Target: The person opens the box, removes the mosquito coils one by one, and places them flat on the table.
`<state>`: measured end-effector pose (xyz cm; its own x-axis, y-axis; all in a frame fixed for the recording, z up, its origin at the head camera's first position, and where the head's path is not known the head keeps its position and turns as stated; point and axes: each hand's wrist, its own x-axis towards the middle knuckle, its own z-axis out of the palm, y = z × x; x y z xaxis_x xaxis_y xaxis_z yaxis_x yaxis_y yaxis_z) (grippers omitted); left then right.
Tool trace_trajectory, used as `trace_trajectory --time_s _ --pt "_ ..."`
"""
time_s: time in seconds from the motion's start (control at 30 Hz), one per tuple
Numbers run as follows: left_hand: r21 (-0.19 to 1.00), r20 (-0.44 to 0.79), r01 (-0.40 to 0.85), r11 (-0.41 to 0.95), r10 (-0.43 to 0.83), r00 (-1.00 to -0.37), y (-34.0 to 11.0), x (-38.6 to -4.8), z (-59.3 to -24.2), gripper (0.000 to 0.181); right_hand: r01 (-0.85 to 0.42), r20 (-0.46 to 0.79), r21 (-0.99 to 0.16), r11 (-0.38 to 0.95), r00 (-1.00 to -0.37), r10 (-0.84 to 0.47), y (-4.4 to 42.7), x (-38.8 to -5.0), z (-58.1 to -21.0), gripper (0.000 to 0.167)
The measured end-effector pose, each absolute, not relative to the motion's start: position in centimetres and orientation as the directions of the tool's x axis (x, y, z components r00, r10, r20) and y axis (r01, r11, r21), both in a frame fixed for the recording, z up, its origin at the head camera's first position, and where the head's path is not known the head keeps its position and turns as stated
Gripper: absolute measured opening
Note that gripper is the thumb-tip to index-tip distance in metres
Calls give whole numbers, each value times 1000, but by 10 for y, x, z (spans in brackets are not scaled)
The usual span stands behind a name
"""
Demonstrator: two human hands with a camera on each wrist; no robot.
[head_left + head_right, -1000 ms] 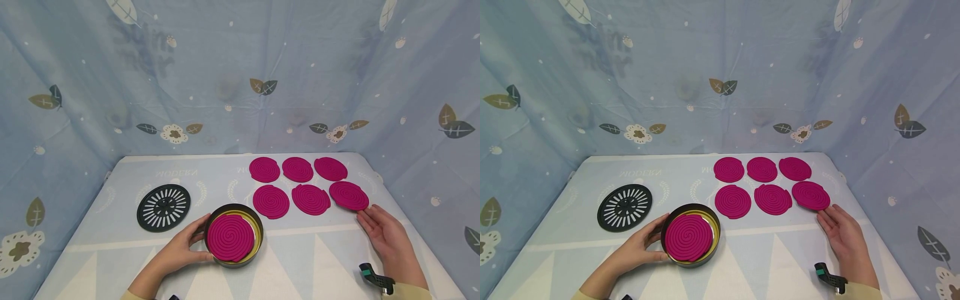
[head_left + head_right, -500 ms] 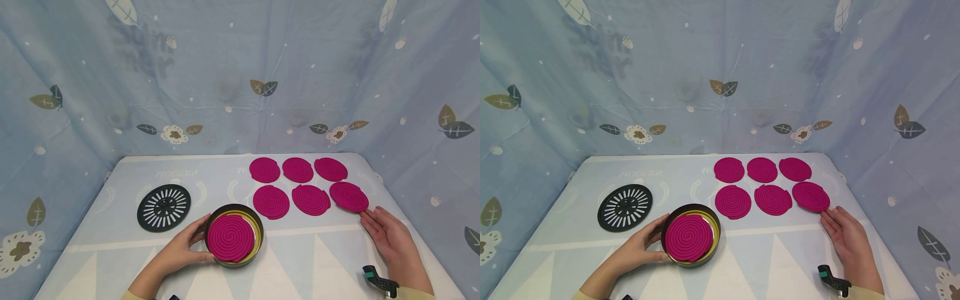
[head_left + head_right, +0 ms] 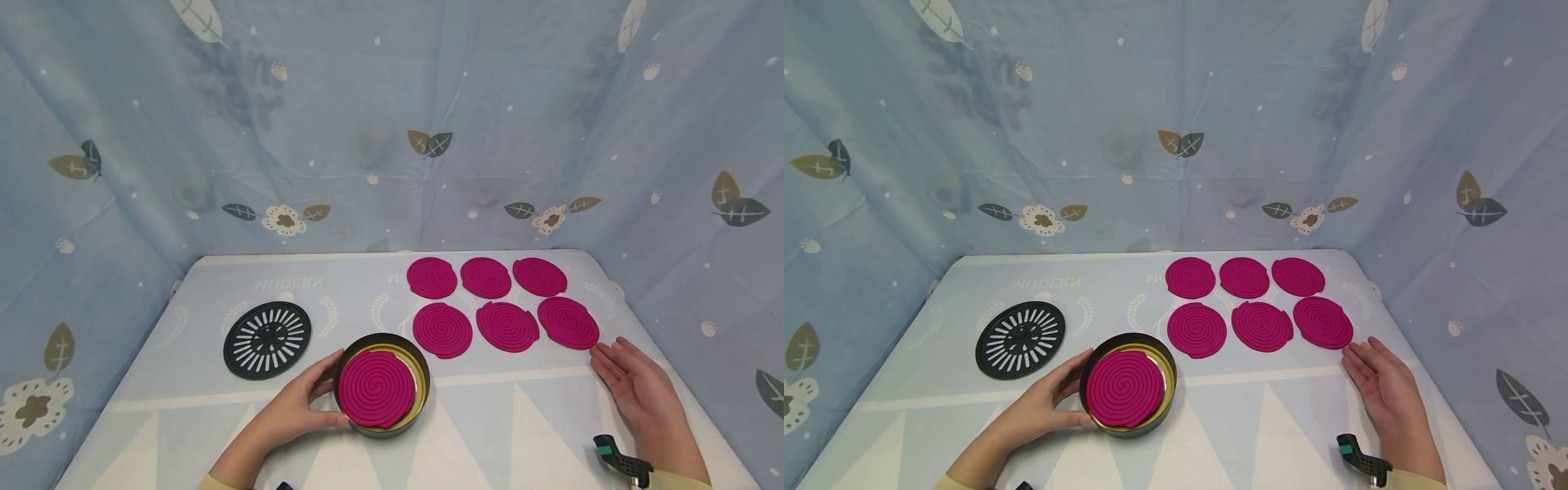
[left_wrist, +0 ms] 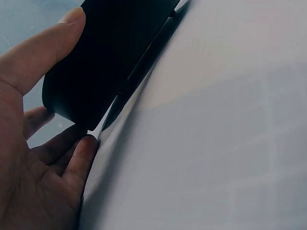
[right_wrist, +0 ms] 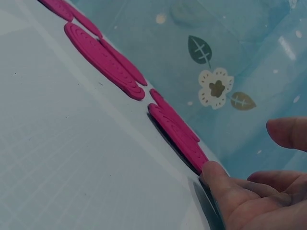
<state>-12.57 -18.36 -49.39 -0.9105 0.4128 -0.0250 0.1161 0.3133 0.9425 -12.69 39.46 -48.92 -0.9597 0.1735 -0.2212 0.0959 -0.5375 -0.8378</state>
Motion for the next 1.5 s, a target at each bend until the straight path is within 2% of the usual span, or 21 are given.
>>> trace_trajectory --time_s 0.33,0.6,0.8,1.1,1.5 --pt "944 -31 107 311 407 -913 -184 -125 -494 109 99 -219 -854 -511 -959 181 392 -128 -488 90" --pt "935 -33 112 336 398 -917 -185 -126 -491 108 5 -181 -905 -425 -909 376 384 -127 -480 87" --pt "935 -54 92 343 394 -918 -185 -126 -490 109 1 -131 -951 -308 -906 402 369 -130 -470 79" --pt "941 -44 99 325 406 -913 -185 -126 -494 109 -46 1 -968 -246 -984 179 347 -129 -453 72" --pt "933 -42 105 344 394 -918 -184 -125 -496 109 -47 42 -994 98 -998 -53 308 -141 -430 68"
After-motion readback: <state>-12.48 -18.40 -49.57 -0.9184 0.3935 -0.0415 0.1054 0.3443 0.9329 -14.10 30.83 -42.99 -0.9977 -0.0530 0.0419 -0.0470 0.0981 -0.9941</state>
